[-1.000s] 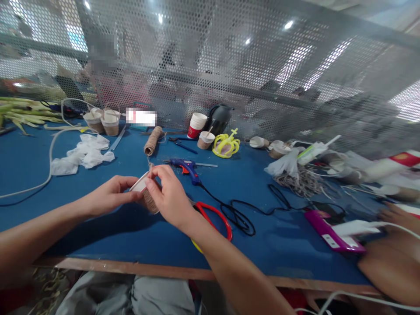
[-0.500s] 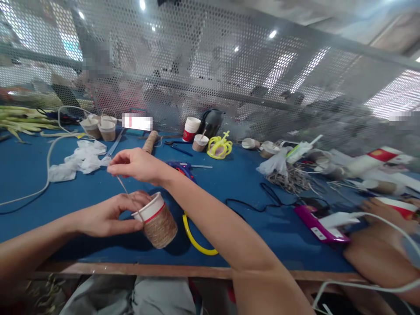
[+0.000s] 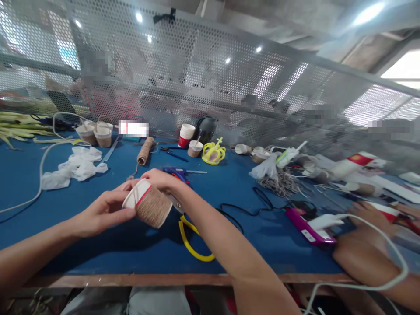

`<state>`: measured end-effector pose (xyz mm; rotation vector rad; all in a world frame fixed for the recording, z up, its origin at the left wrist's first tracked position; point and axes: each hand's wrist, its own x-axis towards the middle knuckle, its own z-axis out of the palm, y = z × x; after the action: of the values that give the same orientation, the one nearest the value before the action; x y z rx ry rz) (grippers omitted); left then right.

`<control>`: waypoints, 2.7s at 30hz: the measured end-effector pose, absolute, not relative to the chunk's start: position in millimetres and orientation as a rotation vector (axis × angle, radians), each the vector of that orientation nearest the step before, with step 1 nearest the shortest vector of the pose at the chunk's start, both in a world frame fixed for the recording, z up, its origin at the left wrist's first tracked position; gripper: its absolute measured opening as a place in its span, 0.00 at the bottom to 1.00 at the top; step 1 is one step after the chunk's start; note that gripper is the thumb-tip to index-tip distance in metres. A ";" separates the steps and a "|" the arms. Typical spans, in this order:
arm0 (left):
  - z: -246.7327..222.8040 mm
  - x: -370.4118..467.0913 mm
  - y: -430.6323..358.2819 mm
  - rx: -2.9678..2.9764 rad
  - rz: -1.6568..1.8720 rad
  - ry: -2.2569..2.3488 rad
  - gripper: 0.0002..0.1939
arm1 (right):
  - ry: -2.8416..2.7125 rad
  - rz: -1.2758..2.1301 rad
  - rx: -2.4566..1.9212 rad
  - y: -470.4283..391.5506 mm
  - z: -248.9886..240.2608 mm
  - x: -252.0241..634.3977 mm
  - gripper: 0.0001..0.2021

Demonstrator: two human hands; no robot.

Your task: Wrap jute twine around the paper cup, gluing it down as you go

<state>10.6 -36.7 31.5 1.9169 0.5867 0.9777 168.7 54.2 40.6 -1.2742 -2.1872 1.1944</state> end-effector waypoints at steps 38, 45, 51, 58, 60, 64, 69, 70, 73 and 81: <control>8.4 6.8 -3.2 1.731 1.057 0.983 0.11 | -1.818 0.938 -1.544 -32.1 70.6 222.1 0.11; 9.5 6.1 -2.8 1.791 0.992 0.992 0.12 | -2.030 0.679 -1.600 -38.2 72.3 216.1 0.13; 8.7 5.0 -2.1 1.874 0.927 1.006 0.14 | -2.172 0.508 -1.587 -39.6 68.9 216.3 0.13; 5.9 3.9 -0.3 1.918 0.915 1.026 0.14 | -2.306 0.242 -1.564 -39.7 65.6 218.2 0.09; 5.7 3.5 -0.2 1.924 0.909 1.025 0.14 | -2.326 0.226 -1.566 -39.5 65.4 218.6 0.09; 7.1 2.6 -0.9 1.932 0.897 1.004 0.16 | -2.334 0.222 -1.516 -39.9 64.3 218.2 0.08; 8.3 2.6 -0.8 1.936 0.878 1.013 0.16 | -2.319 0.163 -1.449 -40.2 62.6 217.6 0.09; 8.2 2.7 -0.7 1.933 0.879 1.013 0.16 | -2.325 0.162 -1.436 -40.2 62.9 217.6 0.08; 8.1 3.0 -0.8 1.929 0.881 1.005 0.15 | -2.340 0.171 -1.384 -40.8 65.1 217.6 0.07; 9.4 3.5 -1.2 1.930 0.886 0.988 0.15 | -2.328 0.188 -1.369 -41.8 65.8 217.1 0.06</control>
<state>3.5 -1.2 9.4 1.9302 0.9883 0.8855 217.1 -41.8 65.8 -1.3691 -2.3285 0.1884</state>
